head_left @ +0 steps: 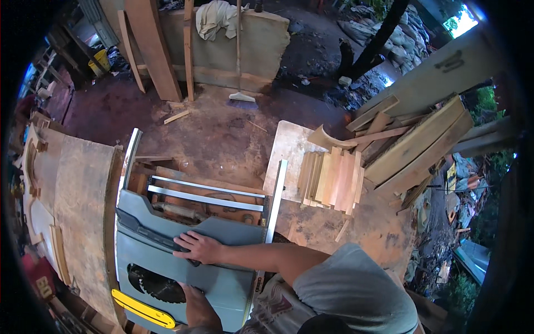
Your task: The person changes the blade on a table saw by loosening and tightening the arbor with a wrench and adjusting the blade by hand.
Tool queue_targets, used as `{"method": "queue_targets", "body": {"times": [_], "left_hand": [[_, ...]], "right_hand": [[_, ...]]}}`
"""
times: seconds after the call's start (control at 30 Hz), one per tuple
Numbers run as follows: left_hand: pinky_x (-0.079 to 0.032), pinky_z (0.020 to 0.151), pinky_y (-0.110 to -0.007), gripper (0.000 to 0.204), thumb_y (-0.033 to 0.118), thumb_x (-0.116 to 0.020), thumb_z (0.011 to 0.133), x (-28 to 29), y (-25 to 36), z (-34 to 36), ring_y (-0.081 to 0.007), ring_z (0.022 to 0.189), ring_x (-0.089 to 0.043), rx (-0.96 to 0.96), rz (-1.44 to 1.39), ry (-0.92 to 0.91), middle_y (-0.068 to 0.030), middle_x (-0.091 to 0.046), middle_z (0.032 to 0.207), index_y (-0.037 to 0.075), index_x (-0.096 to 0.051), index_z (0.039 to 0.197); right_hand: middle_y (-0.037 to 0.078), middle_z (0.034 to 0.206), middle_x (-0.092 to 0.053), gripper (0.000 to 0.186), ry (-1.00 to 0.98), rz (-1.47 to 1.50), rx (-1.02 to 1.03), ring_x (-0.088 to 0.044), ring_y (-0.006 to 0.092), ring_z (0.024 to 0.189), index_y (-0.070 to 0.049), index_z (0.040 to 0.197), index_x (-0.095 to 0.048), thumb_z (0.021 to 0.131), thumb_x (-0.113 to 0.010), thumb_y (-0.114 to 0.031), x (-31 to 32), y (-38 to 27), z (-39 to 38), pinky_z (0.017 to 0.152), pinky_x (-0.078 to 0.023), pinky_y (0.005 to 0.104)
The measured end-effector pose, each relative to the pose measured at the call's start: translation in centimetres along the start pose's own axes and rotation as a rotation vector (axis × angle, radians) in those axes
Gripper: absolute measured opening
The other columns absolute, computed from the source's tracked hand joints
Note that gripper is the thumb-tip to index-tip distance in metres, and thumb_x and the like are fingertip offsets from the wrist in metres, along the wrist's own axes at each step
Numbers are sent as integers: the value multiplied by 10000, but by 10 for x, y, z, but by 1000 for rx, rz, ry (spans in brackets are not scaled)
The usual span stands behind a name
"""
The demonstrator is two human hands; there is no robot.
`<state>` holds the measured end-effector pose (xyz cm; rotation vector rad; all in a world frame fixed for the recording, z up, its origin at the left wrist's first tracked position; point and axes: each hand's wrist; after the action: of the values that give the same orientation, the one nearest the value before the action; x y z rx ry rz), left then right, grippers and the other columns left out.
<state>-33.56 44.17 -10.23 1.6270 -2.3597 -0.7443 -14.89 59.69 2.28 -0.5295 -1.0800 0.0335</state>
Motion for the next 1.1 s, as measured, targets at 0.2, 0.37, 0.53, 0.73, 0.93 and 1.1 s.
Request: {"method": "queue_targets", "body": {"times": [0.2, 0.37, 0.53, 0.73, 0.93, 1.1], "left_hand": [[-563, 906, -494, 478, 373, -413, 1063, -4, -1, 5, -319, 1023, -708, -14, -29, -4, -187, -726, 1227, 35, -675, 1276], [-562, 902, -494, 475, 374, -415, 1062, 24, -12, -3, -319, 1019, -708, -59, -102, 30, -187, -727, 1224, 37, -677, 1270], [-562, 898, -494, 472, 375, -418, 1061, -4, -34, -3, -319, 1015, -707, -136, -88, 127, -187, -728, 1221, 39, -680, 1264], [-561, 893, -495, 468, 377, -421, 1060, 5, -11, -13, -319, 1010, -707, -147, -8, 491, -187, -728, 1218, 41, -683, 1257], [-520, 929, -466, 419, 402, -450, 1047, 11, -17, -98, -302, 1056, -664, -61, -643, 196, -196, -705, 1245, 79, -687, 1172], [-444, 1118, -408, 418, 321, -570, 1056, -28, -57, -245, -256, 1354, -567, -872, -18, 187, -120, -632, 1436, 48, -649, 1362]], "right_hand": [[199, 1557, -483, 698, -3, -21, -19, -506, 368, 1397, -246, 1519, -468, 852, -672, -212, 8, 3, -2, 1186, -383, 509], [194, 1568, -470, 685, -47, 51, 23, -501, 370, 1406, -248, 1501, -499, 843, -687, -215, 1, -5, 3, 1185, -382, 512], [209, 1541, -486, 719, -186, 135, 21, -479, 414, 1394, -222, 1525, -494, 834, -663, -116, 11, -2, 9, 1176, -352, 587], [217, 1550, -480, 788, -155, -73, 74, -487, 393, 1391, -210, 1527, -520, 774, -738, -131, 19, -9, 27, 1148, -372, 551], [229, 1547, -474, 834, -146, 3, 121, -512, 408, 1347, -201, 1512, -536, 721, -756, -54, 11, -23, 8, 1127, -393, 524], [245, 1557, -462, 811, -52, 28, 124, -516, 442, 1319, -170, 1508, -538, 731, -669, 22, 13, -16, 3, 1117, -398, 542]]}}
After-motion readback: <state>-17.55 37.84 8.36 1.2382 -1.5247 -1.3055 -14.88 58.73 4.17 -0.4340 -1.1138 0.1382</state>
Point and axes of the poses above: each hand's wrist, its own z-axis towards the middle knuckle, its own x-axis out of the back of the hand, y = z × x
